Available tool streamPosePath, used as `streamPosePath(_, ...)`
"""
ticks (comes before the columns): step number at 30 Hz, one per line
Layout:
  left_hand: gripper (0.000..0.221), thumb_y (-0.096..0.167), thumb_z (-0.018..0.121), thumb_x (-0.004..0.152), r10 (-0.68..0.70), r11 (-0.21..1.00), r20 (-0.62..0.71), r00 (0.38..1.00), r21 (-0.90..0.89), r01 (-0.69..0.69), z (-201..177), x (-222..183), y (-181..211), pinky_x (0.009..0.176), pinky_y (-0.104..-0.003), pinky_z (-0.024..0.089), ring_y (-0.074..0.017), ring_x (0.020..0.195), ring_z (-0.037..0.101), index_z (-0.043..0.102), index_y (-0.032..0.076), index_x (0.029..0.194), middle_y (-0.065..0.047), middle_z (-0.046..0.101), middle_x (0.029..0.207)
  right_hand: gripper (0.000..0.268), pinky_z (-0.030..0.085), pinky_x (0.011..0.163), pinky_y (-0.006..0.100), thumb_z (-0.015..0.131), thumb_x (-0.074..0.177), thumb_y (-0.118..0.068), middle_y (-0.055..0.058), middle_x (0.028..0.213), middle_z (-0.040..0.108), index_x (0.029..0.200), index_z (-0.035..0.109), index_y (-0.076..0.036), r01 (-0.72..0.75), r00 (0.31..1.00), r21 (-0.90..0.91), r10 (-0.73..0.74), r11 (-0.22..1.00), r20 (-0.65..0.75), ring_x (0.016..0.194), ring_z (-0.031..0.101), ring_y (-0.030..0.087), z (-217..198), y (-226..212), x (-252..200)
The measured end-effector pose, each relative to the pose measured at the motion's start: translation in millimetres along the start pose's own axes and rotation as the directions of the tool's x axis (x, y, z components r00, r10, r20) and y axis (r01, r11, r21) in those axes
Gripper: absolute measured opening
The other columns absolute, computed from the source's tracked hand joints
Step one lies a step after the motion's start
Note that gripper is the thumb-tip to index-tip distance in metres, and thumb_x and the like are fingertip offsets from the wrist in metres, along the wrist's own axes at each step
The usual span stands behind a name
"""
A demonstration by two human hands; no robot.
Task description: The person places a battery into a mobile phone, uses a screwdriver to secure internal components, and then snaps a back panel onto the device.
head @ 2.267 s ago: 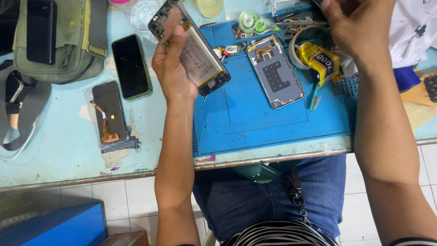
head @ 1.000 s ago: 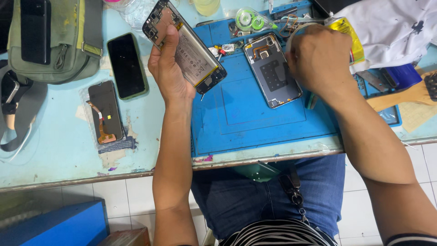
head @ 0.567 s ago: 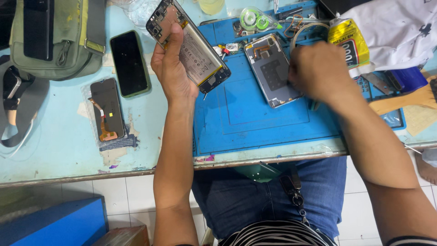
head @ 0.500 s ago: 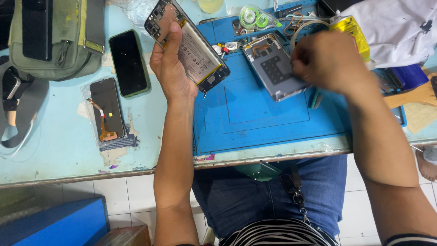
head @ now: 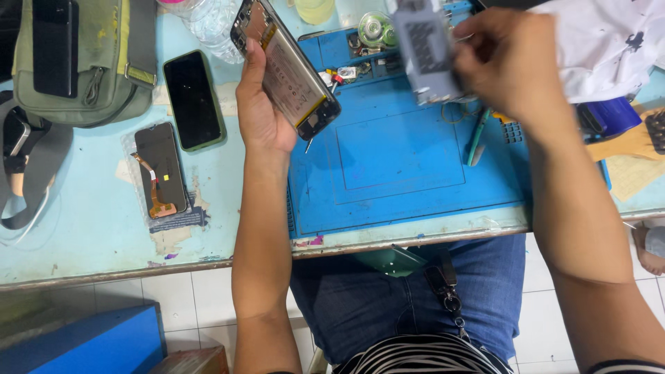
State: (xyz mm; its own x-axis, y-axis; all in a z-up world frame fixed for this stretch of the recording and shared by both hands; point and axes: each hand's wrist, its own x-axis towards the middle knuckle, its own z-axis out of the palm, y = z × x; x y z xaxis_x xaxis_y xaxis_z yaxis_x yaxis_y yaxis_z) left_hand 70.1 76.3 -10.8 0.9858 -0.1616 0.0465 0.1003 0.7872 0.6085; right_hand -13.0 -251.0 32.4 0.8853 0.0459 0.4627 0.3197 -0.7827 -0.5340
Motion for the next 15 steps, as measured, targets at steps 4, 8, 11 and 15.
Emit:
streamPosePath(4, 0.044, 0.035, 0.054, 0.114, -0.066, 0.975, 0.337, 0.939, -0.180, 0.134, 5.5, -5.5, 5.2, 0.096, -0.040, 0.060, -0.0207, 0.114, 0.069, 0.051, 0.006, 0.147, -0.018, 0.063, 0.143, 0.017, 0.058, 0.070, 0.036, 0.074, 0.093, -0.008, 0.015, 0.086, 0.074, 0.108, 0.076, 0.001, 0.013, 0.998, -0.006, -0.012, 1.000, 0.067, 0.070, 0.072, 0.024, 32.0, -11.7, -3.2)
streamPosePath(8, 0.055, 0.044, 0.046, 0.109, -0.106, 0.944, 0.392, 0.914, -0.249, 0.216, 24.9, -10.2, 8.1, 0.103, -0.045, 0.059, -0.0253, 0.125, 0.066, 0.045, 0.006, 0.149, -0.014, 0.057, 0.148, 0.017, 0.058, 0.068, 0.038, 0.072, 0.092, -0.008, 0.016, 0.082, 0.073, 0.105, 0.074, 0.001, 0.018, 0.995, 0.019, -0.020, 1.000, 0.099, 0.068, 0.072, 0.027, 56.8, -23.0, -6.1)
streamPosePath(11, 0.066, 0.052, 0.041, 0.101, -0.144, 0.932, 0.284, 0.948, -0.282, 0.227, 37.3, -14.7, 15.0, 0.106, -0.048, 0.059, -0.0323, 0.129, 0.064, 0.040, 0.006, 0.149, -0.016, 0.053, 0.147, 0.014, 0.058, 0.068, 0.039, 0.074, 0.094, -0.010, 0.017, 0.082, 0.072, 0.104, 0.075, -0.001, 0.081, 0.989, 0.017, -0.082, 0.997, 0.120, 0.070, 0.072, 0.029, 59.3, -22.1, -6.6)
streamPosePath(15, 0.075, 0.061, 0.043, 0.107, -0.153, 0.939, 0.494, 0.856, -0.198, 0.281, 36.4, -19.2, 16.5, 0.099, -0.046, 0.060, -0.0331, 0.120, 0.068, 0.046, -0.003, 0.147, -0.026, 0.060, 0.139, 0.010, 0.054, 0.068, 0.038, 0.077, 0.104, -0.012, 0.016, 0.088, 0.073, 0.110, 0.077, -0.003, 0.096, 0.994, -0.068, -0.092, 0.993, 0.053, 0.070, 0.069, 0.028, 27.4, -6.1, 1.2)
